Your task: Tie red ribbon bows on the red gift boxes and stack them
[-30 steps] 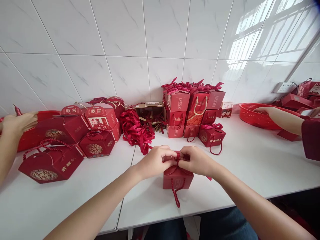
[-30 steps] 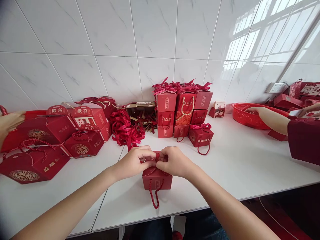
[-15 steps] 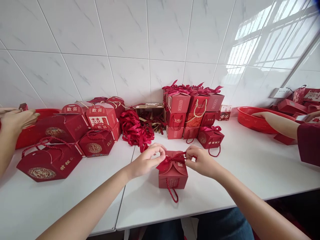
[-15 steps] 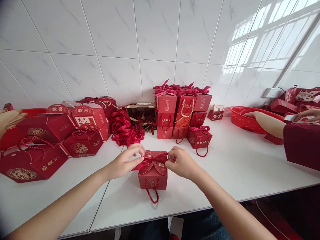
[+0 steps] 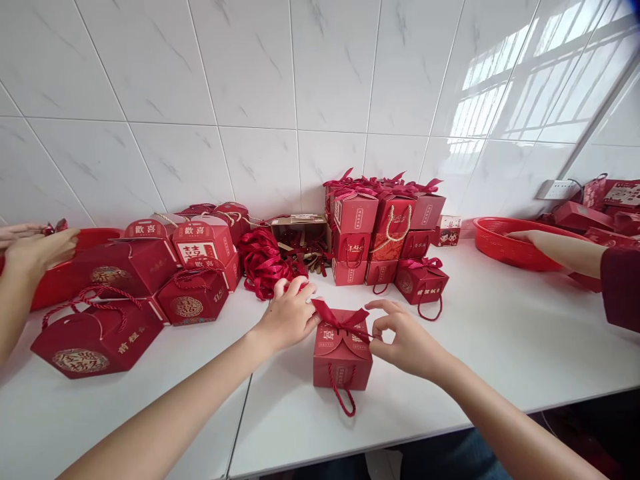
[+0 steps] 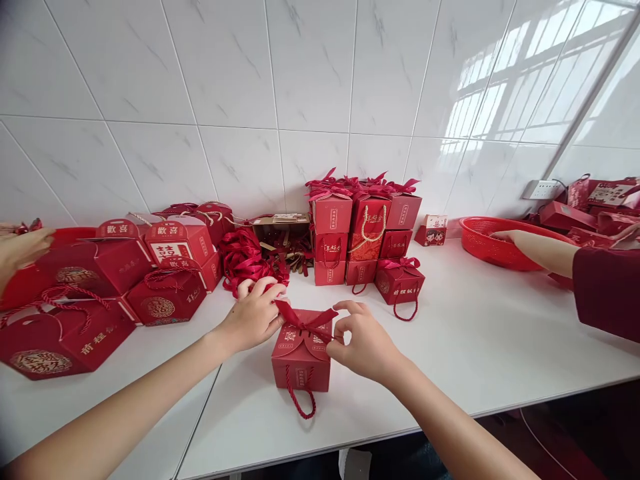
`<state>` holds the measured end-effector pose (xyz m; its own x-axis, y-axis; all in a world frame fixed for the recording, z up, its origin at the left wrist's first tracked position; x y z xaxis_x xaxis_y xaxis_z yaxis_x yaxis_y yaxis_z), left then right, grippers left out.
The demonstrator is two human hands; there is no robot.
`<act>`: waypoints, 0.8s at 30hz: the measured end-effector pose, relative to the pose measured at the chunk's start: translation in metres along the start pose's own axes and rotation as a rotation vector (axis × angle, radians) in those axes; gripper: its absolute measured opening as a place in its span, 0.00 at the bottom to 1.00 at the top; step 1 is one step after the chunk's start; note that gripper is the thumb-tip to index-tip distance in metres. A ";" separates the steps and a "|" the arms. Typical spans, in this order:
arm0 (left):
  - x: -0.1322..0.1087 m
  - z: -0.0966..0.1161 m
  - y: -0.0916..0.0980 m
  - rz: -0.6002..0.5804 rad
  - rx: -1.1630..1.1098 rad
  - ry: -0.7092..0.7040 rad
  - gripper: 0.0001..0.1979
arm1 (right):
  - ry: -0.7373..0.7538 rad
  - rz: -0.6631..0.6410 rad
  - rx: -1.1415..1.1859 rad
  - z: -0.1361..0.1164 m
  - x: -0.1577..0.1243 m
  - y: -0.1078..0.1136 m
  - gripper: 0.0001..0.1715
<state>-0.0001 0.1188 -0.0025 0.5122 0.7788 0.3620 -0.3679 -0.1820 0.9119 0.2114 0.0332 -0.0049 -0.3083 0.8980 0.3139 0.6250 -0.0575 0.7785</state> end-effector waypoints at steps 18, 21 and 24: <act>-0.049 0.017 -0.061 -0.508 -0.512 0.317 0.40 | 0.032 0.360 -0.068 0.018 -0.053 0.011 0.04; -0.041 0.037 -0.071 -0.426 -0.521 0.340 0.37 | 0.228 0.519 -0.213 0.001 -0.066 0.004 0.12; -0.025 0.049 -0.076 -0.355 -0.482 0.318 0.34 | 0.539 0.498 -0.283 -0.007 -0.072 -0.014 0.10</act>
<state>0.0531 0.0836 -0.0720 0.4398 0.8941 -0.0849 -0.5624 0.3479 0.7501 0.2201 -0.0336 -0.0346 -0.3903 0.4057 0.8265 0.5973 -0.5716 0.5627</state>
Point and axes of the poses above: each hand's wrist, its own x-axis towards the middle knuckle, its own y-axis out of the back of the hand, z = x × y, the point moved 2 cm from there along x, towards the middle knuckle, and after that the axes turned 15 degrees about y, right-handed, at the moved point
